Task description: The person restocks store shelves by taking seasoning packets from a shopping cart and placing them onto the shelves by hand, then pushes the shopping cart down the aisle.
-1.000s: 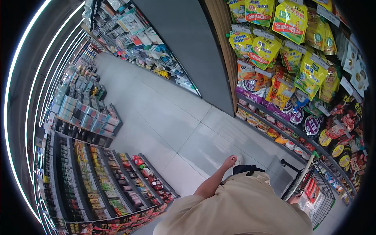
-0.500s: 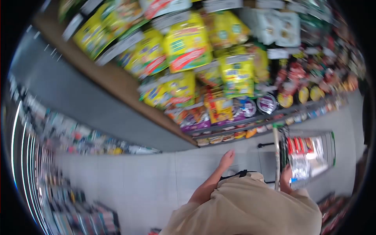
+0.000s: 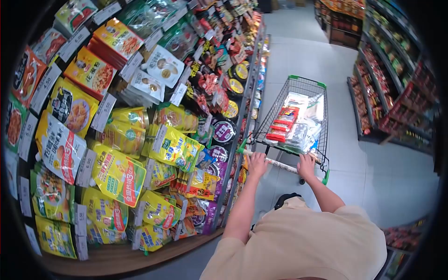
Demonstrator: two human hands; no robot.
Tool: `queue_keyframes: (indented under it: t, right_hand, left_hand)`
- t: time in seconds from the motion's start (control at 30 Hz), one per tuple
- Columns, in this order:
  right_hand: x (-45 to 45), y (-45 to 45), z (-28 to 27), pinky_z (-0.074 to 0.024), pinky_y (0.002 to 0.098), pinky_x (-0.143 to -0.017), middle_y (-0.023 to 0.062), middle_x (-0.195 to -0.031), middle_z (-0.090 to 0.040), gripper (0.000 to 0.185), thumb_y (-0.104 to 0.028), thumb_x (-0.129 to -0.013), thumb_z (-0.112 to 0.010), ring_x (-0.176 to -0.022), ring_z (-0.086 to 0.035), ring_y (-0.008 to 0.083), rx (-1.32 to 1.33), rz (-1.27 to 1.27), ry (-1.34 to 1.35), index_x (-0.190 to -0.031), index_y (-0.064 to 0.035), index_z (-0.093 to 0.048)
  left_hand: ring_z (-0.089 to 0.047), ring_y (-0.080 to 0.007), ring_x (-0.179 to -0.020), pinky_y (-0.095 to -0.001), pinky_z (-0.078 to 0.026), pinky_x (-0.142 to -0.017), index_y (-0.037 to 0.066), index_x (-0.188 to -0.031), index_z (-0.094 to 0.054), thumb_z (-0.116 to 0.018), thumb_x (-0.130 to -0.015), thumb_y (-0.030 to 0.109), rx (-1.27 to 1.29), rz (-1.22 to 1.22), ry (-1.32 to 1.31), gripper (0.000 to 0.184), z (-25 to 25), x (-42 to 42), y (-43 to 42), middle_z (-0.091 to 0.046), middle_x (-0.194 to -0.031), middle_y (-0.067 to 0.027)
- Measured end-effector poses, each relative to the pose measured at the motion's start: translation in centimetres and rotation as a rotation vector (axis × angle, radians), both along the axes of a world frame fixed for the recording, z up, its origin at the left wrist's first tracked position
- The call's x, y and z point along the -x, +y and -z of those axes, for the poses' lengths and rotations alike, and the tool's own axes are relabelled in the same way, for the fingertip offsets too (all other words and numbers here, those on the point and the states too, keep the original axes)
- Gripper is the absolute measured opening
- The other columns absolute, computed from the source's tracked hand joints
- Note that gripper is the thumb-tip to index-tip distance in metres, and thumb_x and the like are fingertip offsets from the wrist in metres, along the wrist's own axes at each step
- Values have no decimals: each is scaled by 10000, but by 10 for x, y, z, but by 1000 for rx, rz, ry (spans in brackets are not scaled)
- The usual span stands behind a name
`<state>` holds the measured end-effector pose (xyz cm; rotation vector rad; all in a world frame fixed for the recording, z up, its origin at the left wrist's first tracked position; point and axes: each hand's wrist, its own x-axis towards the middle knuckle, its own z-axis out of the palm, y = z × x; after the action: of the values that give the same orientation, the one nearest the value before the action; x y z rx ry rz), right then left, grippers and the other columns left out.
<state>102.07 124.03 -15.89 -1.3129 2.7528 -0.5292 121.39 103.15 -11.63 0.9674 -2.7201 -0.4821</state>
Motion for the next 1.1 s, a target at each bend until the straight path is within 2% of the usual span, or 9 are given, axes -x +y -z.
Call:
queue_keyframes:
  t: [0.07,0.17,0.2,0.23,0.3,0.47,0.77,0.93,1.1]
  right_hand:
    - [-27,47,8,-205,612,-1166,154,-1457,-479,535,-275,-924,-563,-1391,-397,323,-25,74,86,-1417,-81,-489]
    - [-54,98,-1,-199,609,-1176,159,-1495,-441,566,-305,-941,-546,-1435,-339,324,-68,208,134,-1451,-78,-457]
    - [-61,110,-4,-206,599,-1178,160,-1496,-439,563,-308,-944,-539,-1433,-344,326,-39,210,151,-1452,-79,-456]
    - [-70,123,-6,-214,590,-1181,160,-1497,-438,562,-312,-947,-531,-1431,-349,328,-13,213,166,-1452,-79,-455]
    - [-89,141,-5,-229,571,-1184,162,-1502,-434,571,-311,-942,-533,-1430,-352,336,-51,254,163,-1457,-80,-450]
    - [-123,188,-15,-228,556,-1193,126,-1550,-395,609,-324,-944,-511,-1473,-298,327,-195,300,30,-1507,-127,-387]
    - [-184,263,-18,-214,586,-1190,122,-1495,-461,549,-363,-960,-513,-1497,-238,340,-189,332,-170,-1459,-140,-460]
    - [-217,308,-3,-280,607,-1151,152,-1344,-544,525,-268,-876,-583,-1432,-327,379,-65,305,-68,-1374,-113,-532]
    - [-245,353,-4,-276,609,-1154,148,-1326,-550,505,-246,-864,-603,-1419,-343,401,-42,295,-48,-1347,-107,-552]
  left_hand:
    - [-520,-312,-1230,-571,-323,-1096,144,-1114,-638,-699,-868,396,52,53,18,357,6,-16,5,-628,-1169,-67]
    - [-563,-310,-1175,-504,-376,-1077,142,-1110,-651,-683,-882,418,-32,120,-28,359,11,-29,7,-644,-1120,-122]
    - [-622,-333,-1114,-482,-464,-985,116,-1097,-659,-632,-917,461,-31,130,-88,390,8,-31,7,-675,-1086,-178]
    - [-622,-333,-1114,-482,-464,-985,116,-1097,-659,-632,-917,461,-33,173,-97,390,5,-31,8,-675,-1086,-178]
    - [-650,-375,-1089,-517,-505,-915,92,-1122,-661,-581,-944,473,-264,-22,-232,428,2,-32,12,-696,-1109,-203]
    - [-672,-386,-1055,-495,-530,-891,111,-1189,-659,-533,-949,407,-252,-65,-292,402,38,-75,30,-705,-1129,-198]
    - [-710,-386,-905,-511,-555,-791,106,-1028,-692,-526,-945,373,-71,-251,-281,326,49,-167,137,-727,-963,-201]
    - [-694,-407,-910,-518,-541,-798,117,-1032,-712,-515,-946,390,-93,-338,-192,348,42,-213,196,-722,-990,-206]
    - [-687,-408,-924,-514,-536,-809,97,-1022,-700,-509,-954,373,-116,-351,-268,343,42,-248,248,-716,-992,-196]
